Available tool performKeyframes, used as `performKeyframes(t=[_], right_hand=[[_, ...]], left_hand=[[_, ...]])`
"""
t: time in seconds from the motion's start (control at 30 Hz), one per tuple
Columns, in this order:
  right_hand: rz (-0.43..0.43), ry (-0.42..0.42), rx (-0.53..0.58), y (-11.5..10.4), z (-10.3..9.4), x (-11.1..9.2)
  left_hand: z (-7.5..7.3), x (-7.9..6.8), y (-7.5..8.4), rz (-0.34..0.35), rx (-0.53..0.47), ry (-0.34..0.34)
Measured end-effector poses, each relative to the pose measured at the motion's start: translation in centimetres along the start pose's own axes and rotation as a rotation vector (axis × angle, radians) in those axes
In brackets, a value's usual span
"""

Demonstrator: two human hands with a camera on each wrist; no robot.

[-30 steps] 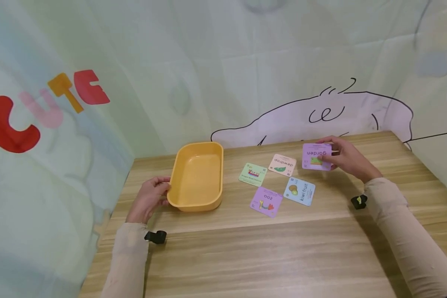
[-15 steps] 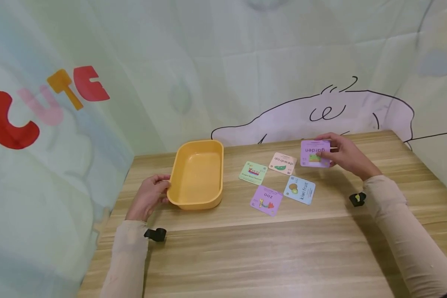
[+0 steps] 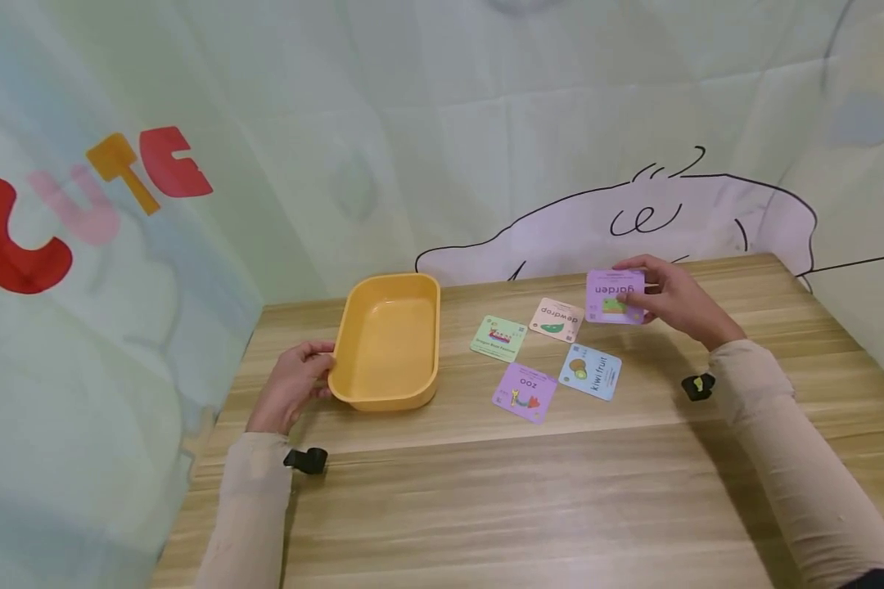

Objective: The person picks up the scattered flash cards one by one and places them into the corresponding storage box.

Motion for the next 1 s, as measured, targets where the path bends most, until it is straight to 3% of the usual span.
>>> performKeyframes(t=[1.0], right_hand=[[-0.016, 0.011, 0.01, -0.84, 0.65, 0.3]], left_hand=[[-0.1, -0.12, 0.09, 0.022, -0.019, -0.007]])
Point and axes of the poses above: each hand's wrist, its own x-axis towards the middle knuckle, its own z-axis out of the palm, y = z × x, the point moved 5 cm from there along x, towards the middle knuckle, and after that the axes turned 2 degrees about -x, right-handed, at the moved point
